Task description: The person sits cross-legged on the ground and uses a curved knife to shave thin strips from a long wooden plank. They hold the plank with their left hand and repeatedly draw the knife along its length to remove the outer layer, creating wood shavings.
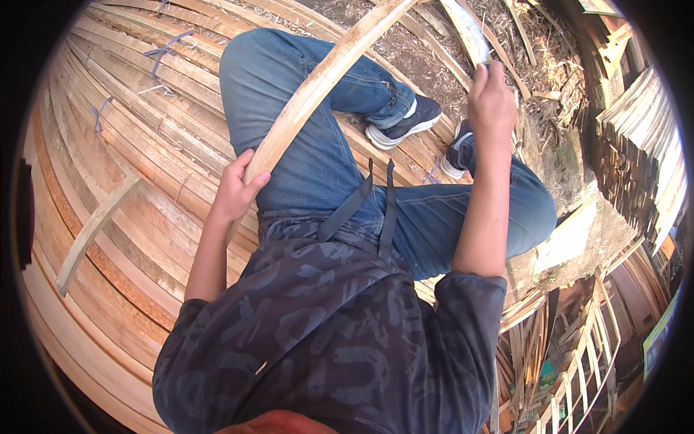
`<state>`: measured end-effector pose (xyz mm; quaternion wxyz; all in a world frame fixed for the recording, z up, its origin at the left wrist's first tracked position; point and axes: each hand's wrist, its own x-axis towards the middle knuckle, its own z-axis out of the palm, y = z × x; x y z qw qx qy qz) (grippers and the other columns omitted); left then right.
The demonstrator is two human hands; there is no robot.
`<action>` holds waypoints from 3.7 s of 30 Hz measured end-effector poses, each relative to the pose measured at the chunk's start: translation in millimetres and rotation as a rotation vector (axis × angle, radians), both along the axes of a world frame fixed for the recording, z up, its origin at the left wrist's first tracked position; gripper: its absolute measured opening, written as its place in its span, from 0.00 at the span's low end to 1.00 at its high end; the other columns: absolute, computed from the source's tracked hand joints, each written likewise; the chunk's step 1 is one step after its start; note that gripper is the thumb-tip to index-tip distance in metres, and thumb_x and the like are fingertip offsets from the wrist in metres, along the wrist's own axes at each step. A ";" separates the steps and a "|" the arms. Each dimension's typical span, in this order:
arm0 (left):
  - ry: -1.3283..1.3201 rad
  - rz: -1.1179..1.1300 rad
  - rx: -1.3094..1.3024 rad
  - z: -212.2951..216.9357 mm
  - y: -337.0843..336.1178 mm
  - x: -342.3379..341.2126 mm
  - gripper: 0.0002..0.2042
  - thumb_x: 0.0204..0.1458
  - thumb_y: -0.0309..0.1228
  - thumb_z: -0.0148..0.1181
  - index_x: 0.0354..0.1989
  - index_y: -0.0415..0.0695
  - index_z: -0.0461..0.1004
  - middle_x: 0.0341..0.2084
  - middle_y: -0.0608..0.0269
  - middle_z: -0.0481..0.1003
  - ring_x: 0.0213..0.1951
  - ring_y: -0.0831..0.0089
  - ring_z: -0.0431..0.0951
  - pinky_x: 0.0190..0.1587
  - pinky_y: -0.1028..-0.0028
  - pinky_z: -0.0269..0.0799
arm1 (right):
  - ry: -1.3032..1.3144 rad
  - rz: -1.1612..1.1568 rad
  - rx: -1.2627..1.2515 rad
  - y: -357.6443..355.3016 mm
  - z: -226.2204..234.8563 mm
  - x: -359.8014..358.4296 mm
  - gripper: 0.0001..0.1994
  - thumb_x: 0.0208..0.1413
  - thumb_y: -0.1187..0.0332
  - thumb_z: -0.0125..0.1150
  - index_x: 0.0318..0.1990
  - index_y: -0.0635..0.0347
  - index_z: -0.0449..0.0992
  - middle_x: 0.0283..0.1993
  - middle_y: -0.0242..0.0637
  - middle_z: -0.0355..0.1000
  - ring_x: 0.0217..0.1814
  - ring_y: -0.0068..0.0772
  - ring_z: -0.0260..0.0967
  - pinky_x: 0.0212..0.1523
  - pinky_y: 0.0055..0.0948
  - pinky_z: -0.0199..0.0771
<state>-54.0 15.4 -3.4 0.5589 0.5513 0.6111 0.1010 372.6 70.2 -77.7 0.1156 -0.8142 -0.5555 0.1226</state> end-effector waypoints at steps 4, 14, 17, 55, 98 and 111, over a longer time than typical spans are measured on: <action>-0.042 -0.028 -0.056 -3.0 9.2 -5.5 0.17 0.49 0.39 0.65 0.33 0.36 0.69 0.23 0.62 0.67 0.30 0.77 0.64 0.35 0.75 0.64 | -0.126 -0.444 -0.214 -41.0 -38.0 172.7 0.25 0.67 0.54 0.38 0.48 0.69 0.74 0.46 0.60 0.73 0.52 0.62 0.70 0.53 0.50 0.66; -0.013 -0.056 -0.075 0.1 11.6 -1.2 0.16 0.50 0.37 0.63 0.35 0.37 0.69 0.25 0.68 0.65 0.32 0.79 0.63 0.37 0.78 0.63 | 0.454 0.045 0.104 -42.1 43.5 -79.6 0.09 0.64 0.65 0.53 0.43 0.61 0.70 0.23 0.51 0.71 0.28 0.58 0.72 0.27 0.46 0.67; 0.139 -0.061 0.035 3.8 4.5 10.7 0.18 0.48 0.40 0.66 0.32 0.38 0.67 0.21 0.55 0.70 0.26 0.66 0.70 0.32 0.70 0.67 | 0.407 0.205 -0.024 -44.5 64.4 -107.9 0.10 0.63 0.61 0.54 0.41 0.59 0.70 0.27 0.49 0.73 0.28 0.57 0.72 0.27 0.49 0.69; 0.322 -0.076 0.211 -4.6 -6.8 17.8 0.24 0.45 0.48 0.69 0.32 0.40 0.66 0.18 0.44 0.74 0.25 0.45 0.77 0.26 0.59 0.71 | -0.192 -0.300 0.001 -46.8 39.8 189.5 0.20 0.67 0.54 0.43 0.46 0.63 0.73 0.40 0.56 0.74 0.41 0.58 0.71 0.42 0.48 0.68; -0.062 0.030 -0.052 -7.1 3.0 2.0 0.15 0.51 0.37 0.64 0.32 0.36 0.70 0.22 0.63 0.68 0.29 0.78 0.64 0.35 0.74 0.65 | 0.157 -0.360 0.103 -44.4 17.3 127.8 0.21 0.66 0.54 0.47 0.45 0.67 0.73 0.34 0.51 0.73 0.36 0.44 0.70 0.39 0.40 0.68; 0.331 -0.036 0.193 1.5 -8.8 24.0 0.22 0.46 0.46 0.68 0.30 0.41 0.66 0.18 0.44 0.73 0.26 0.43 0.76 0.27 0.59 0.70 | 0.262 0.329 0.027 -50.2 62.8 -83.4 0.11 0.60 0.60 0.59 0.41 0.57 0.72 0.27 0.43 0.74 0.27 0.49 0.74 0.24 0.43 0.71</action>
